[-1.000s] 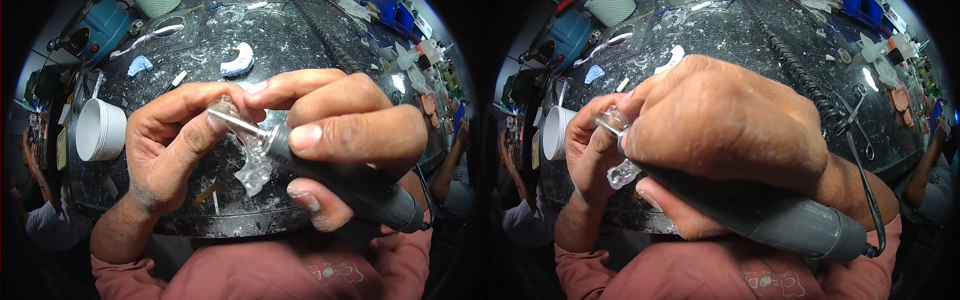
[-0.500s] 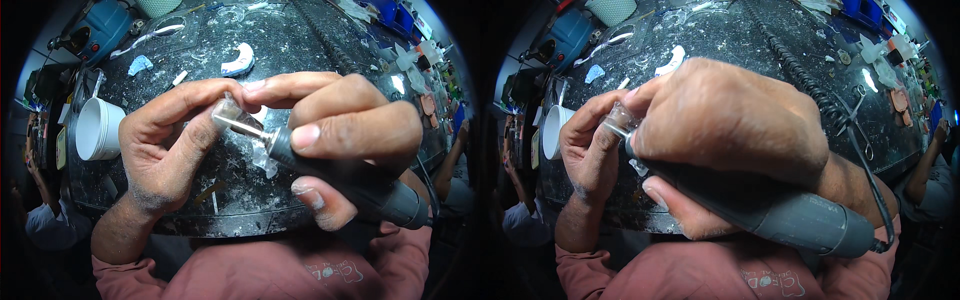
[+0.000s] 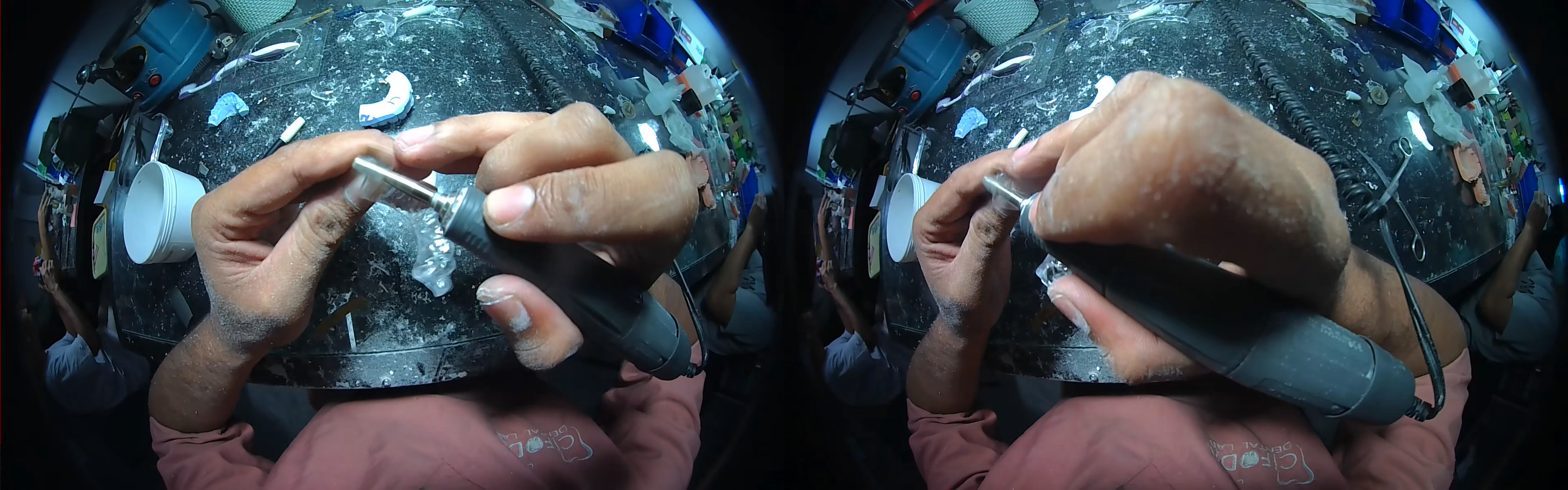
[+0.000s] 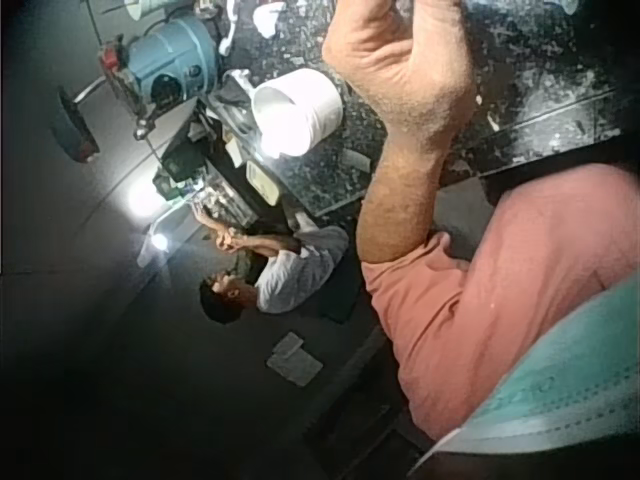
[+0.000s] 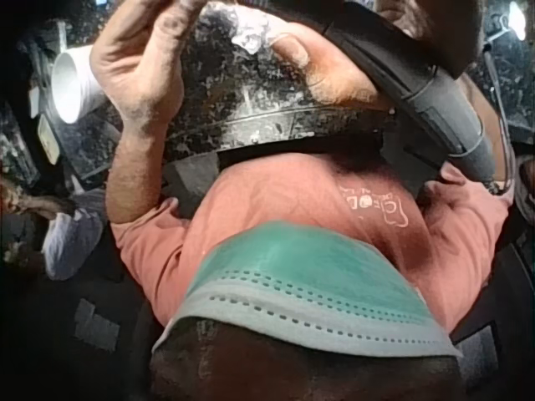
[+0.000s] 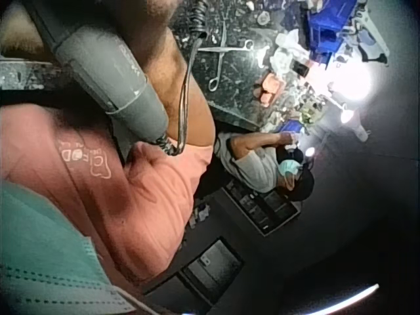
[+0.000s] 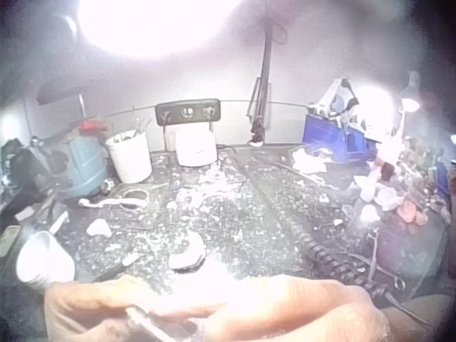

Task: The person trims and smooths a clear plastic dental aligner using a handheld rotary tool, turning the aligner by hand to grind along its edges.

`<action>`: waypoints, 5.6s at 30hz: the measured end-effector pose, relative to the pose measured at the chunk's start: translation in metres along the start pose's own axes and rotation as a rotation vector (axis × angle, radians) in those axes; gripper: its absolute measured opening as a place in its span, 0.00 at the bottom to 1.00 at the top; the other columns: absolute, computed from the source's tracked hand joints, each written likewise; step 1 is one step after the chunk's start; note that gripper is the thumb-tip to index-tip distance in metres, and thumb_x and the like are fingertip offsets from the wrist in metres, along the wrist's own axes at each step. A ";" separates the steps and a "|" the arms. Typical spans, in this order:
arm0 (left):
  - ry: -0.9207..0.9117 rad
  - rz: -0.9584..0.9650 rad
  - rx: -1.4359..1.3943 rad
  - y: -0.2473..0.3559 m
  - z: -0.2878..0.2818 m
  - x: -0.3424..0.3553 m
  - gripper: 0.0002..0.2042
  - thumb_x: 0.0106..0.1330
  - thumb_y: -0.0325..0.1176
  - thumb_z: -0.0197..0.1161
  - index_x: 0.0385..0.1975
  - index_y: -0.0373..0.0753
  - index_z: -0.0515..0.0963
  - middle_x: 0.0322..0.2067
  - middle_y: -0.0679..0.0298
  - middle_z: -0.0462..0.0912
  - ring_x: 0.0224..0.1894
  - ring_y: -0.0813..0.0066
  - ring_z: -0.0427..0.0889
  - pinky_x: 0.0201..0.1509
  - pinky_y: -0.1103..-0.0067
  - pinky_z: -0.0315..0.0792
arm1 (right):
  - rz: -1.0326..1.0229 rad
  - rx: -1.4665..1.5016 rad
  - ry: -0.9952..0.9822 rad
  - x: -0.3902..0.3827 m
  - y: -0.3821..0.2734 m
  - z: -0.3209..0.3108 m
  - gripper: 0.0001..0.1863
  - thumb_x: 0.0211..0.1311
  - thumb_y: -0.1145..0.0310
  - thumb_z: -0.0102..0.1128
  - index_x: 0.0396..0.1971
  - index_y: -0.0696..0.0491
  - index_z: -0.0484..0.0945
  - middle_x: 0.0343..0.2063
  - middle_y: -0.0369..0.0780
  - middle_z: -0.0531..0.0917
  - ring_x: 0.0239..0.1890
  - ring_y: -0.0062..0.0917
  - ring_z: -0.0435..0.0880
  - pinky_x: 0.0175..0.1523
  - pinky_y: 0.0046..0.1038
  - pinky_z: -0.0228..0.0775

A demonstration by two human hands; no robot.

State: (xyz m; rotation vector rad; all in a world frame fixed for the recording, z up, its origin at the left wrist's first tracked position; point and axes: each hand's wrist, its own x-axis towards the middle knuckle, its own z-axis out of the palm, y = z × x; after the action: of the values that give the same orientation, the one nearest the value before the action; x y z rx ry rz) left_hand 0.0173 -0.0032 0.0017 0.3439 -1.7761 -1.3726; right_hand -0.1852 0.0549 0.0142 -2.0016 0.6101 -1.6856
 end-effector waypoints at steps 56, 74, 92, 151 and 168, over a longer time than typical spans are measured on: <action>0.155 -0.056 -0.145 0.006 0.020 0.003 0.16 0.61 0.33 0.60 0.44 0.29 0.73 0.40 0.56 0.79 0.39 0.74 0.78 0.47 0.78 0.72 | -0.049 -0.175 -0.151 0.012 -0.016 -0.001 0.21 0.50 0.72 0.61 0.44 0.55 0.64 0.31 0.47 0.73 0.41 0.47 0.77 0.46 0.47 0.71; 0.138 0.071 0.114 0.006 0.006 0.004 0.18 0.59 0.31 0.61 0.46 0.28 0.72 0.40 0.57 0.78 0.41 0.78 0.76 0.48 0.81 0.68 | 0.049 -0.070 0.105 0.003 -0.013 0.015 0.13 0.42 0.78 0.65 0.32 0.60 0.78 0.35 0.44 0.78 0.44 0.33 0.79 0.48 0.30 0.73; 0.051 0.154 0.192 0.002 0.003 0.006 0.17 0.61 0.30 0.58 0.47 0.28 0.71 0.47 0.50 0.74 0.51 0.65 0.73 0.57 0.70 0.64 | 0.039 0.019 0.130 0.005 -0.005 0.014 0.16 0.41 0.78 0.66 0.34 0.59 0.76 0.36 0.43 0.78 0.46 0.30 0.79 0.54 0.31 0.69; 0.147 -0.022 0.100 0.005 0.007 0.003 0.14 0.58 0.26 0.61 0.42 0.29 0.73 0.41 0.55 0.78 0.44 0.72 0.78 0.50 0.78 0.70 | 0.065 -0.304 -0.013 -0.010 0.000 0.004 0.33 0.36 0.67 0.70 0.48 0.58 0.70 0.37 0.41 0.78 0.40 0.28 0.81 0.48 0.23 0.73; 0.169 -0.089 -0.001 0.001 0.009 0.008 0.14 0.60 0.30 0.59 0.44 0.31 0.72 0.43 0.53 0.78 0.42 0.73 0.78 0.50 0.77 0.69 | 0.894 0.178 0.174 0.019 -0.018 0.010 0.21 0.51 0.73 0.63 0.46 0.53 0.66 0.31 0.38 0.76 0.33 0.20 0.78 0.39 0.21 0.72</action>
State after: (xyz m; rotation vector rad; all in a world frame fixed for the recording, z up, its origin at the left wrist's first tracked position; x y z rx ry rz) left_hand 0.0060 -0.0015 0.0060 0.5289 -1.6376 -1.3642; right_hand -0.1720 0.0585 0.0387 -1.1635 1.1492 -1.2751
